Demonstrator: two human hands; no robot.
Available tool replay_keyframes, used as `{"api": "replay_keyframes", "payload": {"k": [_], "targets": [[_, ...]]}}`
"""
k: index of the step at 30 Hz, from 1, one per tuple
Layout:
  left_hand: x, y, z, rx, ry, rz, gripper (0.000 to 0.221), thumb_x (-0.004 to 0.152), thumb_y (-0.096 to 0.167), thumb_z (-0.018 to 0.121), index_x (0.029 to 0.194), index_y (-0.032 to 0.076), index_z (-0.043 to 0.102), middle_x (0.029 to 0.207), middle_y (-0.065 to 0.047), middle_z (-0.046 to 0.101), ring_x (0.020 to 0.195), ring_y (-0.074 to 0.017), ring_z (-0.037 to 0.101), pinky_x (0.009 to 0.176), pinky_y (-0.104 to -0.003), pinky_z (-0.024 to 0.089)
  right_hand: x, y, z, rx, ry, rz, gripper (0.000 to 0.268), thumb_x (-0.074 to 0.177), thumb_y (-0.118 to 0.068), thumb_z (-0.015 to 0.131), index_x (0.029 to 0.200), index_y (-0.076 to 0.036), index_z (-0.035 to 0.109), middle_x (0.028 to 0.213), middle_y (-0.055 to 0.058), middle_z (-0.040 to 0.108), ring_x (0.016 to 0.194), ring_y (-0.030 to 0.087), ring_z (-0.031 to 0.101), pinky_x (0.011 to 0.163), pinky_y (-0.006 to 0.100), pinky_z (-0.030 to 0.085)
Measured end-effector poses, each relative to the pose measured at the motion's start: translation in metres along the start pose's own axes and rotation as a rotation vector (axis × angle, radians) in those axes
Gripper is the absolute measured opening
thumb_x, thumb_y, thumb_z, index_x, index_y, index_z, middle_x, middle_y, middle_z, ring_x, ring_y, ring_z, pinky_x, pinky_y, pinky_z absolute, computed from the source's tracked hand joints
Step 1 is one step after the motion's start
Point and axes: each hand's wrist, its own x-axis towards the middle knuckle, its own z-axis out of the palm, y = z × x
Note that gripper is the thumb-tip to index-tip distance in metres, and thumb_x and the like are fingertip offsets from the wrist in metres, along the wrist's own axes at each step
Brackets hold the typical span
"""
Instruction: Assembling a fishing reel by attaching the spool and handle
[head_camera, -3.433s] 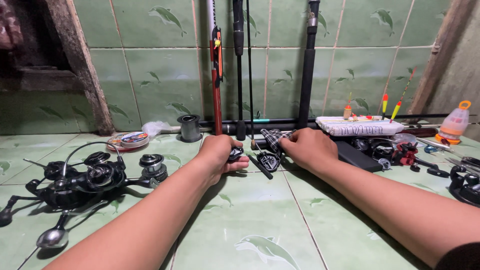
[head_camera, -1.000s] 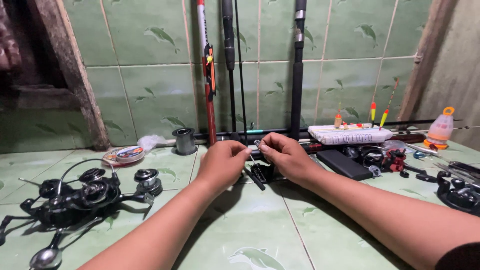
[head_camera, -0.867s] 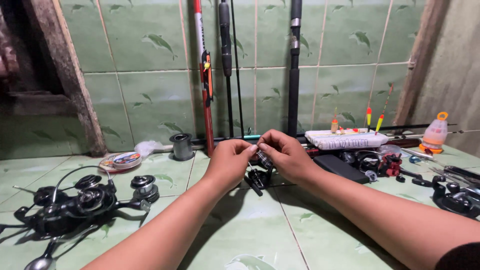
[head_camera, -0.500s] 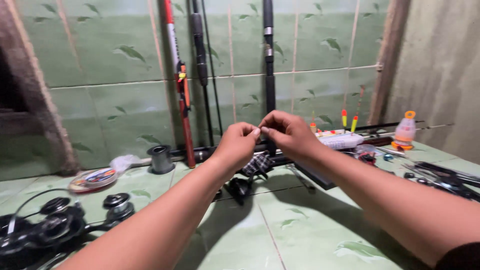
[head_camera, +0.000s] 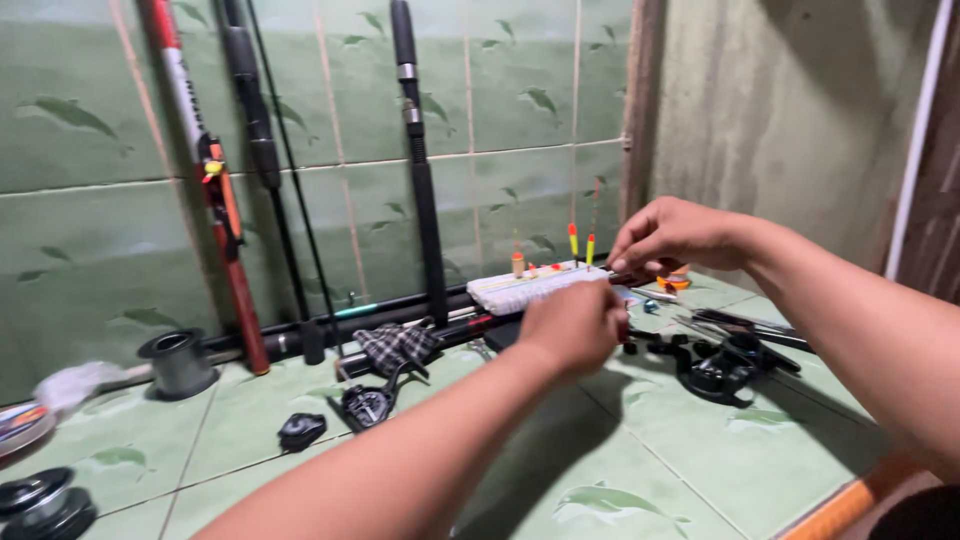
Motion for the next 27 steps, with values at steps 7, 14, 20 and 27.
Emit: {"api": "replay_keyframes", "payload": {"k": [7, 14, 20, 27], "targets": [[0.028, 0.026, 0.057, 0.14, -0.021, 0.167, 0.022, 0.091, 0.032, 0.056, 0.102, 0.025, 0.074, 0.108, -0.005, 0.073, 0.117, -0.034, 0.068, 0.098, -0.05, 0.051, 0.005, 0.057, -0.035, -0.02, 0.013, 0.14, 0.012, 0.071, -0.002, 0.087, 0.073, 0.003, 0.076, 0.051, 0.017, 0.057, 0.041, 0.015, 0.048, 0.037, 0.022, 0.031], [0.025, 0.038, 0.062, 0.189, 0.021, 0.236, 0.022, 0.09, 0.026, 0.054, 0.095, 0.018, 0.075, 0.1, -0.007, 0.072, 0.108, -0.0359, 0.07, 0.092, -0.05, 0.052, 0.0, 0.072, -0.036, -0.025, -0.003, 0.146, 0.012, 0.072, -0.004, 0.089, 0.072, 0.0, 0.077, 0.051, 0.014, 0.052, 0.041, 0.013, 0.042, 0.039, 0.022, 0.029], [0.021, 0.03, 0.063, 0.125, 0.039, 0.272, 0.019, 0.089, 0.022, 0.057, 0.096, 0.019, 0.075, 0.098, -0.008, 0.072, 0.108, -0.0364, 0.07, 0.089, -0.049, 0.054, 0.006, 0.069, -0.026, -0.03, -0.006, 0.118, 0.013, 0.071, -0.005, 0.089, 0.072, -0.001, 0.077, 0.05, 0.013, 0.051, 0.04, 0.013, 0.042, 0.038, 0.022, 0.029], [0.009, 0.003, 0.054, 0.158, 0.139, 0.262, 0.012, 0.083, 0.022, 0.061, 0.088, 0.021, 0.072, 0.092, -0.003, 0.07, 0.101, -0.0338, 0.072, 0.081, -0.048, 0.055, 0.01, 0.037, 0.0, -0.026, 0.034, 0.038, 0.01, 0.073, -0.003, 0.086, 0.072, -0.001, 0.077, 0.048, 0.01, 0.049, 0.04, 0.015, 0.042, 0.039, 0.024, 0.029]]}}
